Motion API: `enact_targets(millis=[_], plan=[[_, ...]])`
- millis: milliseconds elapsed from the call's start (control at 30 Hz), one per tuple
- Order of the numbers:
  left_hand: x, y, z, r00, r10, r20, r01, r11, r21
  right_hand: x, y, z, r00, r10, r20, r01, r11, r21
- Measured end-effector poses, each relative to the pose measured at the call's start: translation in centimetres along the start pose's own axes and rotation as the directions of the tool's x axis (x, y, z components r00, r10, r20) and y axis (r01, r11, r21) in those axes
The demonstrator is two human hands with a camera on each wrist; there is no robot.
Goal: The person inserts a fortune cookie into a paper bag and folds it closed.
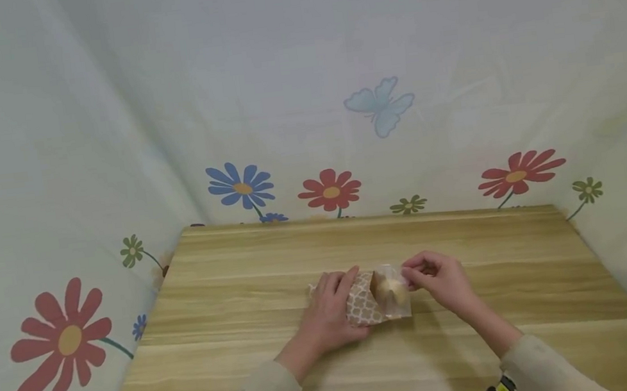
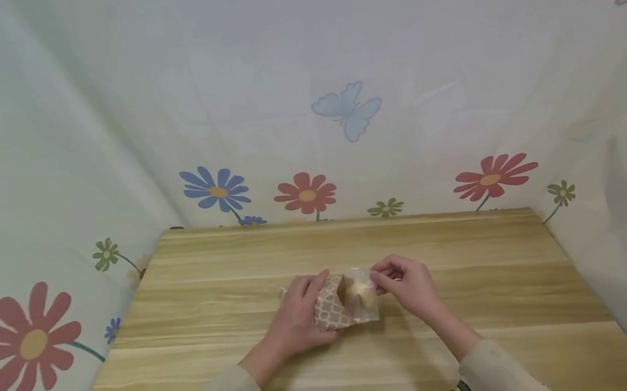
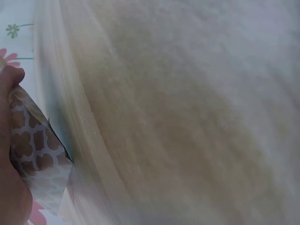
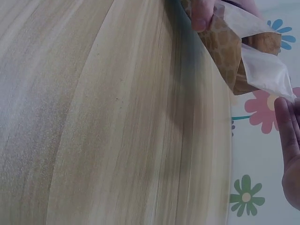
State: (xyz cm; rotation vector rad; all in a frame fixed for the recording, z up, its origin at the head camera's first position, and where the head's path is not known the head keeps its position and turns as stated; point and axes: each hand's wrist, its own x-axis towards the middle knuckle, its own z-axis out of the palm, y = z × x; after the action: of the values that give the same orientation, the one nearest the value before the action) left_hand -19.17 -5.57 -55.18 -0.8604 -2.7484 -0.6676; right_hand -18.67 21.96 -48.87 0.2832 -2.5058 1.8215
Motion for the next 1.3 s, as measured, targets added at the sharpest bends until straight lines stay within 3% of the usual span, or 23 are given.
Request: enact_targets(millis=[233,567,800,1300], plan=[[0.0,0.0,0.2,1.0,0.014,-0.013,-0.014,0.999,0.03,-0.2,0.1,-0.2,0.999,0.029,0.037,-0.028,0.999,-0.023],[0.2,0.2,0.3,1.0,0.026,0.016,-0.027,0.998,0.058,-0.1,0.5,-0.3,0.992,0.063,0.113,-0.059,0.998,-0.039],[0.3,0.5,0.3,0.999,0.012,0.037,-0.014,0.999,0.042,0.9,0.4,0.3,0.995,0.035,0.094,-0.028,0.997,-0.077],[0.3,0.7,0.7,0.999,0.038,0.008,-0.038,0.999,0.022,1.6,0.1,2.5,0.994,0.01,0.105,-0.001,0.996,-0.087]])
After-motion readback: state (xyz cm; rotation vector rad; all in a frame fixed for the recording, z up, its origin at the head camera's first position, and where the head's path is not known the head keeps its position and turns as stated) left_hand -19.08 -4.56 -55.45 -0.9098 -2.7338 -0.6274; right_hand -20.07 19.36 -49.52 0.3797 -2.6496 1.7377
